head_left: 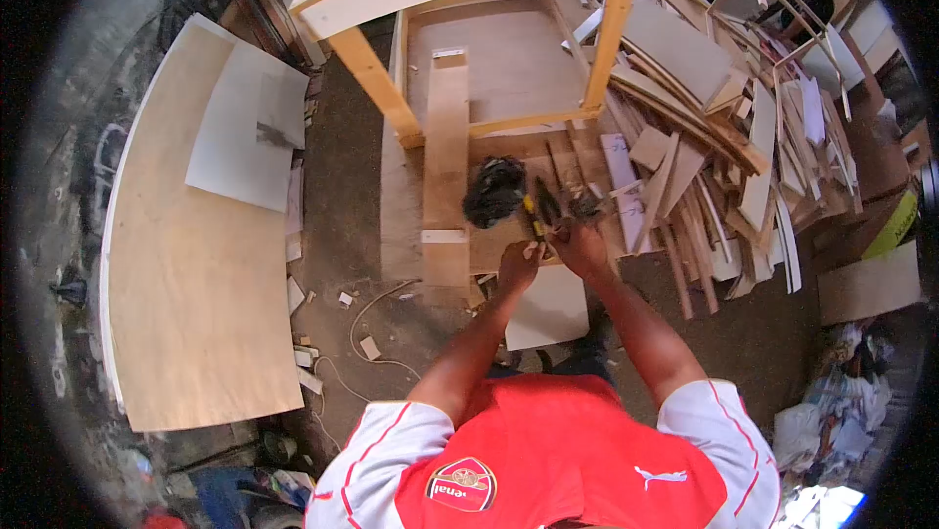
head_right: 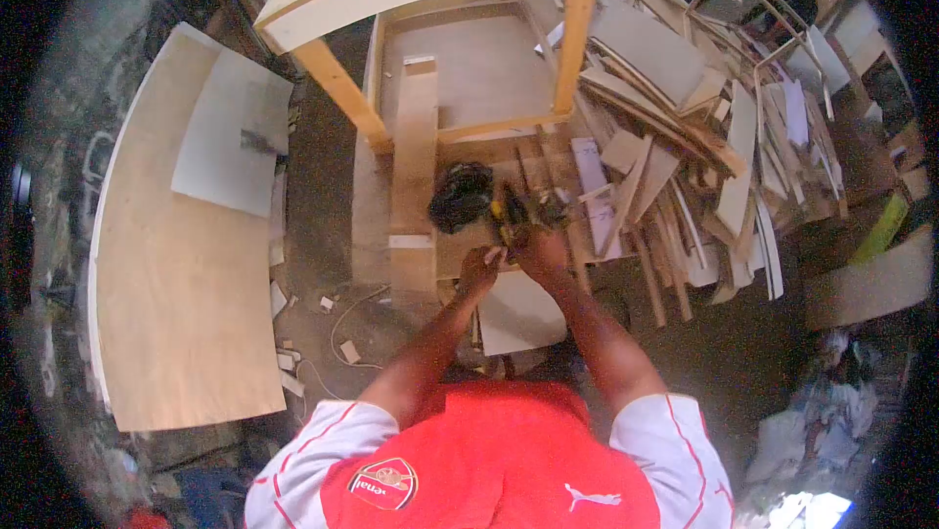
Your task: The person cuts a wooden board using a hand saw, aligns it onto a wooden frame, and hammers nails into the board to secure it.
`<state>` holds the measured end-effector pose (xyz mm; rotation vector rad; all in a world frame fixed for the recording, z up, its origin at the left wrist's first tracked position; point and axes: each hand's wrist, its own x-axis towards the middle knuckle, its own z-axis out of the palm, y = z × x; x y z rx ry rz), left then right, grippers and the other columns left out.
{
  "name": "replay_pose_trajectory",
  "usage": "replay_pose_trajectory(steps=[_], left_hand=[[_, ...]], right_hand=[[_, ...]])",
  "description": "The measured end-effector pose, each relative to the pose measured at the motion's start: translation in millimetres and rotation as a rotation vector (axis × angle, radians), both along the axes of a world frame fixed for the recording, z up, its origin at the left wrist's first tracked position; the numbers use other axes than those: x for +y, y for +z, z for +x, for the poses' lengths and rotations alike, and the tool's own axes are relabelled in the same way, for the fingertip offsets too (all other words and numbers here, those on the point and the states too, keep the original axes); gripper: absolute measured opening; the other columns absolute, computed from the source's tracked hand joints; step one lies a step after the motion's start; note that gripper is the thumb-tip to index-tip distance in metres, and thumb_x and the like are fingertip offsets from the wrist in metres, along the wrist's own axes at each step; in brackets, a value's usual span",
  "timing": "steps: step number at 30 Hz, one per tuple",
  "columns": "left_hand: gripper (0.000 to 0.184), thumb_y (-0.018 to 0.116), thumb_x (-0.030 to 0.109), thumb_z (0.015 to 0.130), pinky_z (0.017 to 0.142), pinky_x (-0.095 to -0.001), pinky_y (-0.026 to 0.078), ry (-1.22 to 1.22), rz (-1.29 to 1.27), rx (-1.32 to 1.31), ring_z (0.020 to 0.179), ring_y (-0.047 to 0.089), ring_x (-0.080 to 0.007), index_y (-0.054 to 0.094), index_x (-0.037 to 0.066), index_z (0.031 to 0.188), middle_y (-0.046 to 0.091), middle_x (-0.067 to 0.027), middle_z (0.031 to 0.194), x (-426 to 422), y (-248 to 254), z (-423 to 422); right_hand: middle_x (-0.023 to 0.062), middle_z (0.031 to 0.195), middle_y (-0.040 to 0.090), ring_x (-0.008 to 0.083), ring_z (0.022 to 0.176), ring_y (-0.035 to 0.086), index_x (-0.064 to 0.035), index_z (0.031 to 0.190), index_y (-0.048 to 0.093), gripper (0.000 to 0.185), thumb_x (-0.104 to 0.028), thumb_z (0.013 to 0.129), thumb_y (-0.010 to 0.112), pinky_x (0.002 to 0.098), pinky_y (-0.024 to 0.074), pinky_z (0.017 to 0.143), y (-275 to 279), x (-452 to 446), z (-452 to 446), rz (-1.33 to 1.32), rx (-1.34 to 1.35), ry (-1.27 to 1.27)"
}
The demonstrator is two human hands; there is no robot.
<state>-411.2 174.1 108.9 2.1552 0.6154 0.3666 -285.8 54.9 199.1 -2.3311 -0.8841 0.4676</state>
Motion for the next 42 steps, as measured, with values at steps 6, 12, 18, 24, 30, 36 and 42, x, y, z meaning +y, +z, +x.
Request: replay_pose_trajectory(steps=[6, 12, 18, 24, 30, 36, 42], left_hand=[[0.038, 0.063, 0.035, 0.1, 0.086, -0.0504, 0.054, 0.178, -0.291, 0.189, 0.104, 0.068, -0.039, 0.071, 0.001, 0.116, 0.071, -0.0224, 0.112, 95.7, -34.3, -117.8], [0.045, 0.065, 0.047, 0.095, 0.082, -0.0495, 0.052, 0.178, -0.346, 0.199, 0.098, 0.069, -0.041, 0.072, 0.004, 0.107, 0.072, -0.0228, 0.1, 150.9, -20.5, -184.6], [0.047, 0.067, 0.047, 0.093, 0.084, -0.049, 0.053, 0.14, -0.331, 0.218, 0.1, 0.069, -0.0409, 0.072, 0.004, 0.111, 0.073, -0.0215, 0.103, 189.2, 1.3, -202.6], [0.042, 0.068, 0.04, 0.093, 0.089, -0.0453, 0.052, 0.148, -0.431, 0.271, 0.106, 0.07, -0.0376, 0.072, 0.005, 0.116, 0.073, -0.022, 0.108, 210.0, 17.8, -221.8], [0.044, 0.069, 0.036, 0.092, 0.087, -0.0416, 0.054, 0.12, -0.369, 0.287, 0.105, 0.071, -0.0336, 0.071, 0.002, 0.118, 0.074, -0.0212, 0.107, 262.8, -14.5, -226.7], [0.048, 0.07, 0.038, 0.091, 0.086, -0.0387, 0.055, -0.049, -0.376, 0.411, 0.101, 0.073, -0.0288, 0.07, -0.002, 0.119, 0.075, -0.0211, 0.106, 311.5, 11.3, -197.5], [0.045, 0.07, 0.038, 0.092, 0.08, -0.0383, 0.056, -0.144, -0.383, 0.359, 0.093, 0.074, -0.0286, 0.071, -0.001, 0.116, 0.075, -0.0208, 0.102, 361.3, -1.0, -182.8]], right_hand=[[0.0124, 0.097, 0.072, 0.0278, 0.086, 0.069, -0.0073, 0.121, 0.066, 0.042, -0.039, 0.094, 0.07, 0.043, 0.0551, 0.076, -39.2, 106.7, -114.9, -0.184, 0.069, 0.124], [0.0123, 0.101, 0.07, 0.0309, 0.1, 0.067, -0.0092, 0.134, 0.058, 0.058, -0.041, 0.088, 0.073, 0.0462, 0.0533, 0.088, -46.3, 159.7, -167.7, -0.091, 0.131, 0.044], [0.021, 0.124, 0.061, 0.0394, 0.112, 0.063, -0.0168, 0.148, 0.044, 0.073, -0.04, 0.086, 0.074, 0.0506, 0.0539, 0.093, -63.9, 184.6, -175.2, -0.109, 0.088, -0.038], [0.0284, 0.135, 0.052, 0.0431, 0.115, 0.062, -0.0223, 0.156, 0.032, 0.083, -0.041, 0.087, 0.074, 0.0538, 0.0555, 0.089, -78.7, 201.6, -176.8, -0.222, 0.119, -0.086], [0.028, 0.131, 0.053, 0.0432, 0.109, 0.062, -0.0155, 0.153, 0.036, 0.076, -0.041, 0.091, 0.071, 0.0552, 0.056, 0.086, -141.2, 223.5, -169.7, -0.295, -0.058, 0.01], [0.0248, 0.128, 0.055, 0.0411, 0.101, 0.064, -0.0092, 0.141, 0.052, 0.053, -0.027, 0.093, 0.066, 0.0547, 0.0562, 0.082, -334.9, 218.8, -147.2, -0.107, -0.316, -0.112], [0.0249, 0.124, 0.056, 0.0397, 0.095, 0.065, -0.0114, 0.144, 0.049, 0.057, -0.012, 0.089, 0.068, 0.0501, 0.0574, 0.081, -181.3, 221.6, -169.6, -0.059, 0.036, -0.25]])
